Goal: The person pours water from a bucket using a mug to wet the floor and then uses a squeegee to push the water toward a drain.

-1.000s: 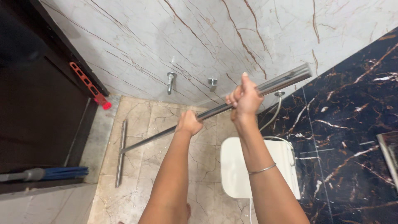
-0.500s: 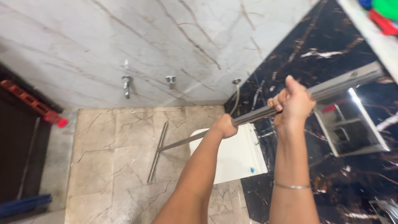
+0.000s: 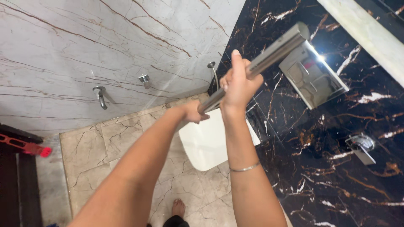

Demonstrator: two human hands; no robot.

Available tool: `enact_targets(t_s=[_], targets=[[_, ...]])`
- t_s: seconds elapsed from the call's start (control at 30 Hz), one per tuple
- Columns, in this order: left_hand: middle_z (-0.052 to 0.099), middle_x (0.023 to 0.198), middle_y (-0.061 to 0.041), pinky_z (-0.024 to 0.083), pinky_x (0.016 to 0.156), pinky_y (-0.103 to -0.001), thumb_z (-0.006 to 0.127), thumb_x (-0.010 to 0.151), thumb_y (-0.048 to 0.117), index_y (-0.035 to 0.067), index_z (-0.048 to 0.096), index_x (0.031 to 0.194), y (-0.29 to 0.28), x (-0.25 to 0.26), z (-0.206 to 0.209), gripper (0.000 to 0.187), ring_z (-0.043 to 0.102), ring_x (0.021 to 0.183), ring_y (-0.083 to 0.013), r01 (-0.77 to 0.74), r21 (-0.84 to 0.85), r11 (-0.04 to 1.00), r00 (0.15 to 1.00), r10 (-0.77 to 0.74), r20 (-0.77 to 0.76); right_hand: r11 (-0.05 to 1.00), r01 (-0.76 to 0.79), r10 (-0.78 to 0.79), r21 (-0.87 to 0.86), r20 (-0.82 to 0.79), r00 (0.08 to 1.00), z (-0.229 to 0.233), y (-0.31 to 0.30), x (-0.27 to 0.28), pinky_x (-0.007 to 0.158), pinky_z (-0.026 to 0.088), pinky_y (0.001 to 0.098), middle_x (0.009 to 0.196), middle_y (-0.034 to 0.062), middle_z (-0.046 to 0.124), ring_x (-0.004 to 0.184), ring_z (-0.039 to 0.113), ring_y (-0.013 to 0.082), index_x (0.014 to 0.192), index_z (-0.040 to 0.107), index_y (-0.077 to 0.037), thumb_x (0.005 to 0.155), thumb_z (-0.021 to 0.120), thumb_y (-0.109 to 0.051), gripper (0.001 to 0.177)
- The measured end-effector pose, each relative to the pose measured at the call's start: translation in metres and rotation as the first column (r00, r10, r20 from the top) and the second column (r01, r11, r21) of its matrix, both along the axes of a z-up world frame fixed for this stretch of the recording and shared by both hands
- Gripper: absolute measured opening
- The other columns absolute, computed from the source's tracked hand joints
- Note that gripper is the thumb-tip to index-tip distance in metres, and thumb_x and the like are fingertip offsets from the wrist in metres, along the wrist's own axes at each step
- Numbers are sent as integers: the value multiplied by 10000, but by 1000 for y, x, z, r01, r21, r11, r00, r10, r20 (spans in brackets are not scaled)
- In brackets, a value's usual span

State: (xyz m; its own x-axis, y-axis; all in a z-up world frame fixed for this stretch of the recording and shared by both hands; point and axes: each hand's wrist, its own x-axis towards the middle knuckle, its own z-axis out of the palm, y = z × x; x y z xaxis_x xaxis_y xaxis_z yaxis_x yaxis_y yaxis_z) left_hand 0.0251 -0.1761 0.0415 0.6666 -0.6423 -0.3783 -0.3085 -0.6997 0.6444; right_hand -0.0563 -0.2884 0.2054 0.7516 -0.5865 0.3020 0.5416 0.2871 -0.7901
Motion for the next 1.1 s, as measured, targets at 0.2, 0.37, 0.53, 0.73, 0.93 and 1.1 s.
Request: enact_targets(t_s=[0.2,0.37,0.53,0.73,0.93,1.1], targets=[[742,1035,-125,552,885,-409,871,706,377,83,777,967,60,18,21,403,713,1018,-279,132,208,969,980,-159,117,982,155,-163,108,74,984,2,77,-25,393,282,267,524,-47,379,403,320,58,630,365,-165,981,682,-135,474],[783,1022,-104,567,860,-414,857,657,354,116,796,988,113,12,21,412,741,981,-274,233,282,931,954,-275,119,938,302,-307,169,9,952,-27,136,-53,459,314,253,535,-41,389,471,373,65,631,355,-164,982,708,-165,498],[772,1009,-114,569,857,-429,890,641,323,115,753,1018,169,-23,13,452,725,976,-299,233,227,946,952,-270,147,991,127,-124,40,-82,989,-80,193,-93,606,412,255,606,-15,502,585,489,96,665,489,-117,990,688,-213,393],[758,1059,-141,566,907,-433,766,808,272,168,789,1059,198,-70,-37,272,724,1032,-324,110,174,979,964,-148,222,982,-74,25,-174,-267,963,-98,201,-139,546,355,262,562,-4,472,547,421,95,571,482,-83,1030,650,-218,507],[738,1101,-162,525,958,-448,736,829,167,170,754,1079,157,-117,-95,251,672,1105,-356,-62,-46,997,987,68,143,997,65,-71,-36,-218,973,-119,173,-172,515,371,289,516,-6,421,489,417,126,547,466,-80,1008,646,-161,502],[672,1189,-163,424,1048,-527,675,829,54,198,744,1107,96,-182,-121,321,565,1182,-442,-141,-25,990,981,143,129,981,192,-178,28,-262,948,-144,122,-233,639,501,343,493,-6,400,453,398,136,549,447,-111,1000,639,-146,491]])
